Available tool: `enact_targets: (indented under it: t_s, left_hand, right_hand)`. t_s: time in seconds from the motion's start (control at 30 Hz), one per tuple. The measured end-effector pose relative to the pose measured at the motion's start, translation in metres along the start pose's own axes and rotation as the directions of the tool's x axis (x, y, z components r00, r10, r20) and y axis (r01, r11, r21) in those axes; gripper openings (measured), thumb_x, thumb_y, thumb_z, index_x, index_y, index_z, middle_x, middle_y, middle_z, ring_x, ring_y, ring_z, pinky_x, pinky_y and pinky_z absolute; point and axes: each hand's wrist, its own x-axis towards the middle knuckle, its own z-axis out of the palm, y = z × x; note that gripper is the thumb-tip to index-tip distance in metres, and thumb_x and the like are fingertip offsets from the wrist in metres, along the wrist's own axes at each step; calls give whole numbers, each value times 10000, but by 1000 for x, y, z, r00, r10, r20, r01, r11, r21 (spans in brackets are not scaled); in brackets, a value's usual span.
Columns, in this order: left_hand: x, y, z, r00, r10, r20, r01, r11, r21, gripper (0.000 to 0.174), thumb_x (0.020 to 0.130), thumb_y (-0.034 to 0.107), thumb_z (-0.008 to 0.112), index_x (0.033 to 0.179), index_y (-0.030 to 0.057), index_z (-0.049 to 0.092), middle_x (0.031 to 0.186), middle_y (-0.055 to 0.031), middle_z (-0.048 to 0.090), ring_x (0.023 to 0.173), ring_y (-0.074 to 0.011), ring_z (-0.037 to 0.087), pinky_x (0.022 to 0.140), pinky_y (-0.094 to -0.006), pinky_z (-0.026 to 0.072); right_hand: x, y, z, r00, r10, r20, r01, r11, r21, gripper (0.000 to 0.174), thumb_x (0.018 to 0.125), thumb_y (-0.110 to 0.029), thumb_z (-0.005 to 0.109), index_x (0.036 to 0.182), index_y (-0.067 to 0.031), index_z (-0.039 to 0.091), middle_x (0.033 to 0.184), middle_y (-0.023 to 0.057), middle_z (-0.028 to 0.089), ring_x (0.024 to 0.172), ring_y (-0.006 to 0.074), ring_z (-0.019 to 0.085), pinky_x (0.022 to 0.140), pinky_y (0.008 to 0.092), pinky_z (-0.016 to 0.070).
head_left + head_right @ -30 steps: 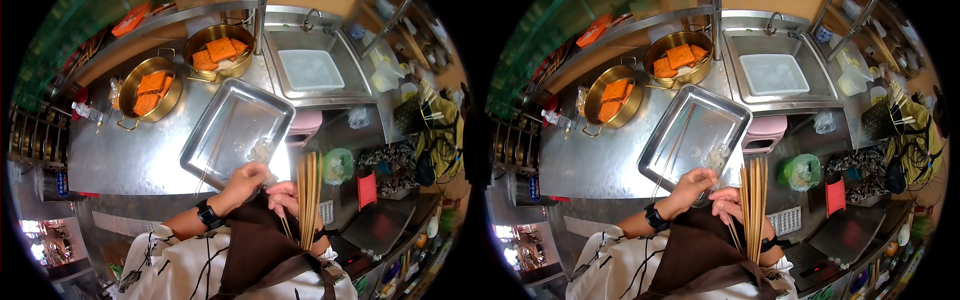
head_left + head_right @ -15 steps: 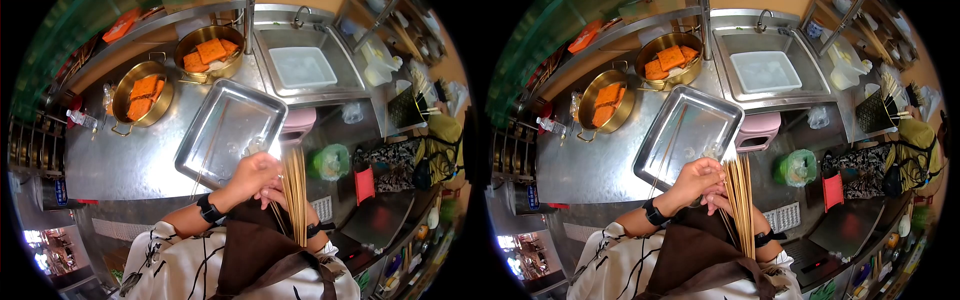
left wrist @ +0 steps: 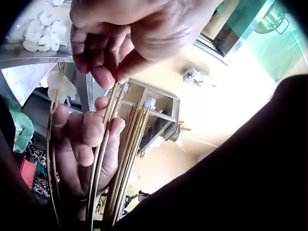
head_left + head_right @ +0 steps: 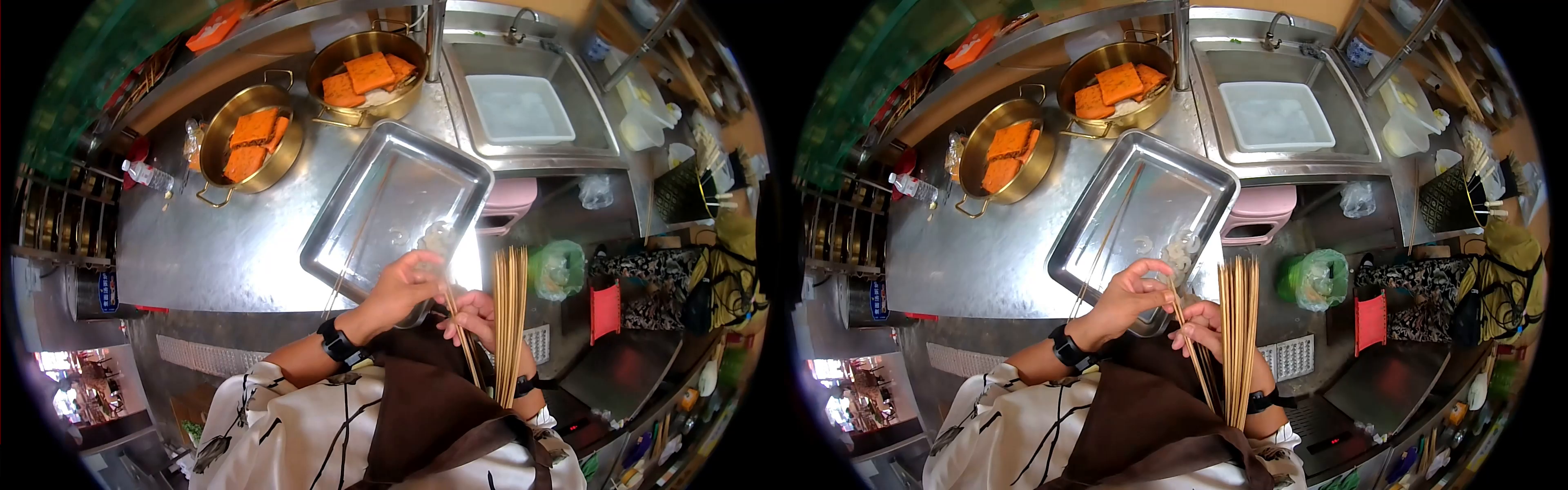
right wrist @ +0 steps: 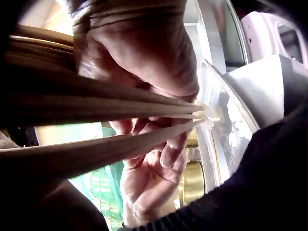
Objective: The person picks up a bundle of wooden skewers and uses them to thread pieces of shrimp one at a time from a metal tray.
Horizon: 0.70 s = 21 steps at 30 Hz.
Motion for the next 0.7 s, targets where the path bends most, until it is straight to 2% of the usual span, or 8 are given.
enact_targets:
  t_s: [0.13,0.2,0.3,0.4,0.47,0.6,0.67,0.7]
  left_hand:
    - [4,-3,-1,1000,9,20,-9,1000,-10,266,859,5,597,1114,22,523,829,-87,655,777,-125,611,732,-231,478]
    - [6,-4,-1,1000,11,17,-11,1000,-13,269,861,2,595,1120,22,525,830,-85,655,780,-124,611,733,-230,479]
    - [9,-7,-3,998,34,46,-32,999,-43,262,861,-4,590,1113,19,526,859,-91,657,780,-125,612,733,-234,483]
    - [12,-10,-5,995,74,63,-69,995,-69,226,861,-8,587,1083,4,547,902,-101,657,791,-128,616,741,-239,488]
    - [14,-9,-8,998,52,30,-54,997,50,190,857,-13,589,1046,-12,570,919,-101,654,804,-133,620,759,-246,493]
    - [14,-9,-11,999,51,17,-52,996,75,164,852,-12,597,1015,-22,586,874,-78,656,793,-130,626,756,-242,498]
    - [14,-12,-13,998,27,63,-34,994,105,233,825,32,647,1047,-8,591,982,-100,638,908,-152,608,828,-274,478]
    - [12,-11,-9,998,27,62,-33,994,105,233,825,32,647,1047,-8,591,982,-100,638,908,-152,608,828,-274,478]
  right_hand:
    - [3,3,-1,1000,-27,-1,27,998,52,154,943,-77,452,1055,15,504,779,110,625,704,167,615,686,290,516]
    - [5,3,-1,997,39,-66,-25,979,204,182,951,-88,435,1082,19,503,782,110,626,708,168,616,685,293,517]
    - [6,2,1,999,-6,-47,10,996,93,213,956,-98,424,1115,22,499,798,120,635,714,170,619,669,282,511]
    - [5,4,-1,999,2,-43,4,991,137,223,950,-90,433,1132,22,495,812,121,642,710,161,613,664,273,506]
    - [5,5,-3,1000,-3,-28,6,992,128,226,945,-86,439,1137,20,494,814,121,643,700,157,607,666,274,506]
    - [5,5,-3,1000,-30,1,30,992,122,250,918,-52,469,1159,14,475,787,106,631,672,145,591,733,305,521]
    - [6,5,-3,999,-49,11,48,991,128,261,910,-38,473,1166,13,468,775,102,625,671,145,591,751,313,525]
    - [6,9,-4,999,-48,9,46,988,145,270,905,-22,471,1172,15,460,765,94,618,669,145,590,768,324,526]
